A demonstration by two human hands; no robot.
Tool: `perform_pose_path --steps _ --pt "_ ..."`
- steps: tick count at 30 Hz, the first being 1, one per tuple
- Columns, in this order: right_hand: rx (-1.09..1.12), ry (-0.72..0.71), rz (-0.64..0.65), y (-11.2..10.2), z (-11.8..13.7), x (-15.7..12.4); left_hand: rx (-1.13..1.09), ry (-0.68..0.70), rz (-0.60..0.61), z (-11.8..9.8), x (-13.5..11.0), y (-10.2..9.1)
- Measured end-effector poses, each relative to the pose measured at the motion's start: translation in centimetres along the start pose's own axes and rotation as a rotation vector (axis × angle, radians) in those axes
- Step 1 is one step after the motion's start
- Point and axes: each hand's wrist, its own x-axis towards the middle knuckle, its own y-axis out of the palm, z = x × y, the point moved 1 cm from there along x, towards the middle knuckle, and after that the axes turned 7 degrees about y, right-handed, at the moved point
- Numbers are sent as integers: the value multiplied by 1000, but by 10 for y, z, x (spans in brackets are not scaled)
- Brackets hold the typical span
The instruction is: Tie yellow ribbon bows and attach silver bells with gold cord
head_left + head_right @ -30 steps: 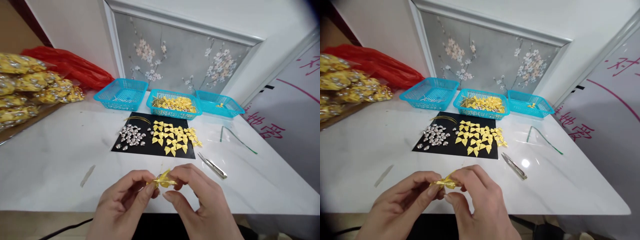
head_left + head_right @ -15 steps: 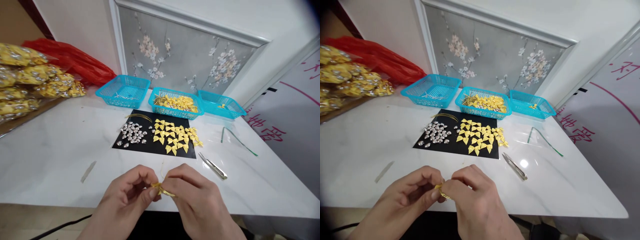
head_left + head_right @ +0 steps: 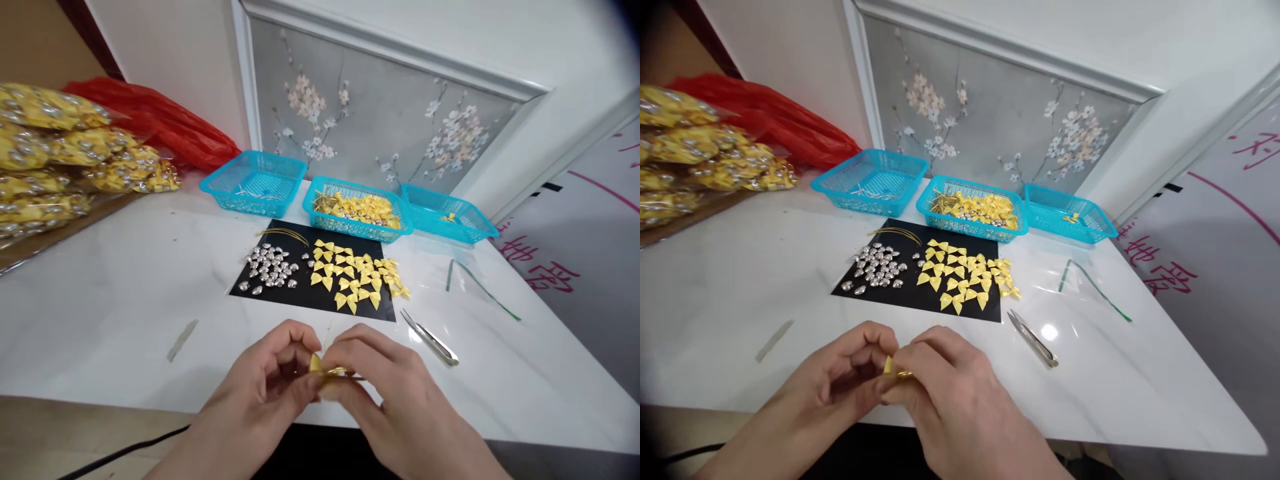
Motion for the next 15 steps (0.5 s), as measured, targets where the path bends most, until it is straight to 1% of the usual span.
perform_pose_path --steps 2,5,6,8,11,14,15 --pt "-50 -74 -65 6 -1 1 -17 -1 -6 0 1 1" --pt "-245 -259 -169 11 0 2 -180 -33 -32 0 4 1" --pt "-314 -328 -179 12 0 1 -245 -50 -45 0 4 0" --pt "-409 -414 -152 11 0 0 -334 -87 -59 0 5 -1" --pt "-470 -441 -96 5 -2 -2 -388 -136 -40 2 4 -1" --pt "-504 -446 -83 -2 -3 -5 -444 -148 -19 6 2 0" --pt "-482 -454 -88 -4 -3 -6 -436 -137 -13 7 2 0"
